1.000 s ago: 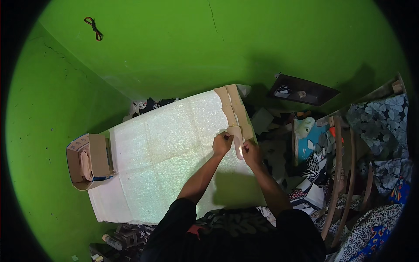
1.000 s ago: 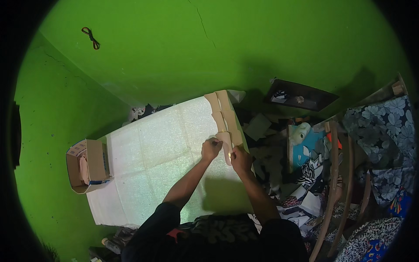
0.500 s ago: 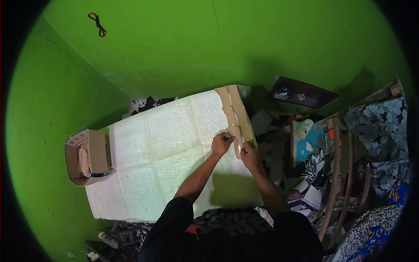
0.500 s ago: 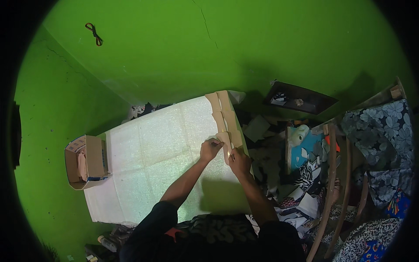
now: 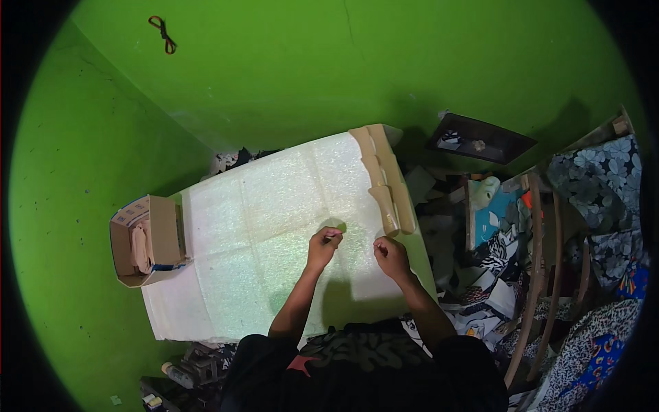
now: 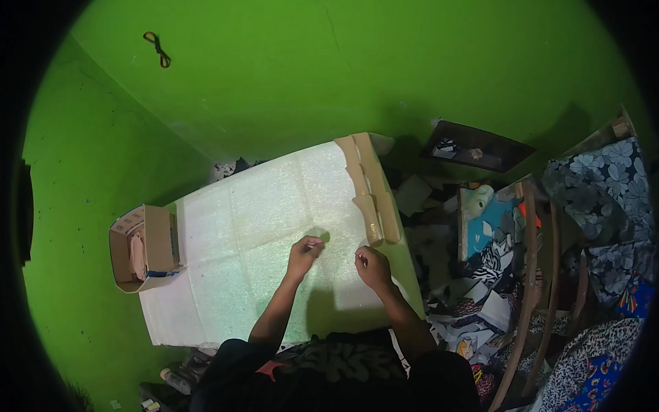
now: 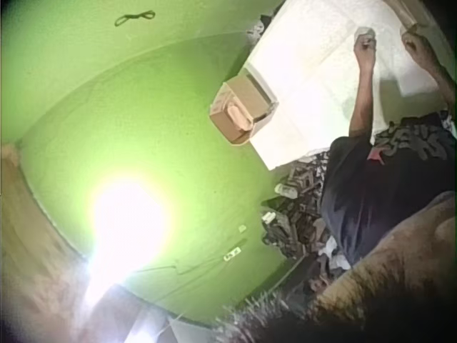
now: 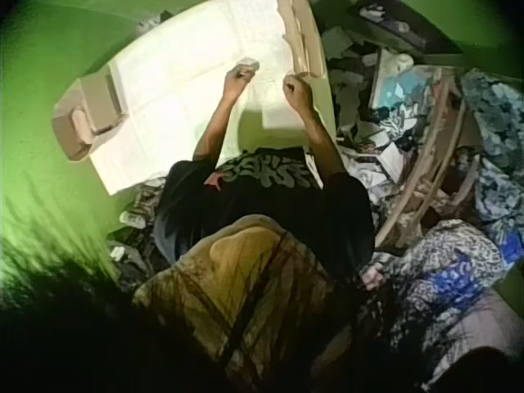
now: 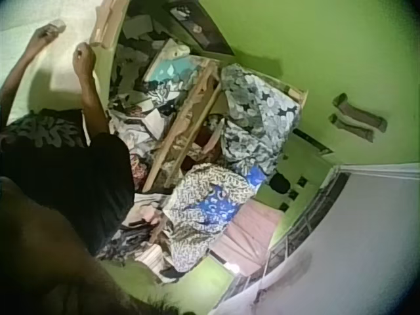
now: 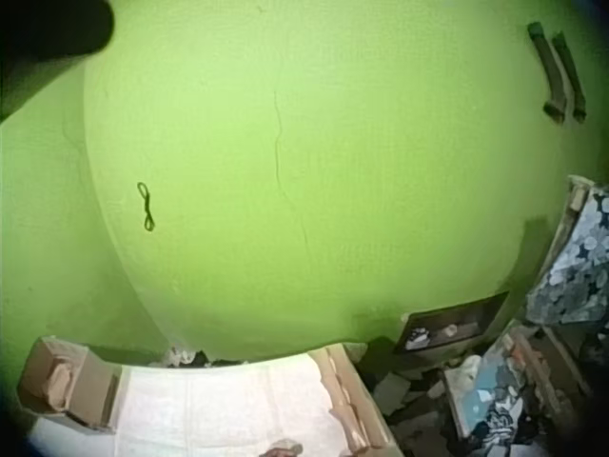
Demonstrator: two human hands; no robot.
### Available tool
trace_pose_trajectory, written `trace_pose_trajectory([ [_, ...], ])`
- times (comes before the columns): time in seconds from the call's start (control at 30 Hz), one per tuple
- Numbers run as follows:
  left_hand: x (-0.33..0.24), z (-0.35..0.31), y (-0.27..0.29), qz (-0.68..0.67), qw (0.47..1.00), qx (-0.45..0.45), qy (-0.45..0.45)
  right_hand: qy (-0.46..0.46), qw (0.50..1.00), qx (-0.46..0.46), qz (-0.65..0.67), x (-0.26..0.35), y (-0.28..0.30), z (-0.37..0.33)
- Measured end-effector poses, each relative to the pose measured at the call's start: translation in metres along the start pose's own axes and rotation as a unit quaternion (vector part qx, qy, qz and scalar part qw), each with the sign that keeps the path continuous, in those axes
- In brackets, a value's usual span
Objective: The person takes several tan-colored shoe components from a box and applies white adhesive labels to the inner surface of each one before setting them down on a white work surface.
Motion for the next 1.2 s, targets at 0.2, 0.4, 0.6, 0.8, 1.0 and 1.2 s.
trace_pose_trajectory([
  [0.2, 0.021, -0.049, 0.097, -0.022, 0.998, -0.054, 0.009, -0.026, 0.999, 0.006, 0.045, 0.02, -0.055, -0.021],
  [0.4, 0.061, -0.097, 0.201, -0.023, 0.993, -0.107, 0.047, -0.051, 0.993, -0.032, 0.105, 0.07, -0.126, -0.037],
  [0.6, 0.086, -0.138, 0.285, -0.012, 0.99, -0.137, 0.038, -0.026, 0.993, -0.029, 0.109, 0.113, -0.2, -0.062],
  [0.8, 0.093, -0.173, 0.358, 0.007, 0.985, -0.173, 0.024, 0.004, 0.992, 0.045, 0.122, 0.154, -0.262, -0.079],
  [1.0, 0.083, -0.199, 0.393, -0.02, 0.968, -0.249, 0.03, 0.026, 0.987, 0.138, 0.079, 0.168, -0.284, -0.082],
  [1.2, 0.092, -0.219, 0.409, -0.053, 0.962, -0.266, 0.021, 0.052, 0.975, 0.209, 0.056, 0.172, -0.313, -0.08],
])
Point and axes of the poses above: each hand's wrist, its own z-axis towards the middle knuckle, its own y-axis out of the back of the hand, x = y × z, the point moved 1 cm from there along z, towards the middle knuckle, and after that the axes turned 13 degrees about z, right-handed, at the moved point
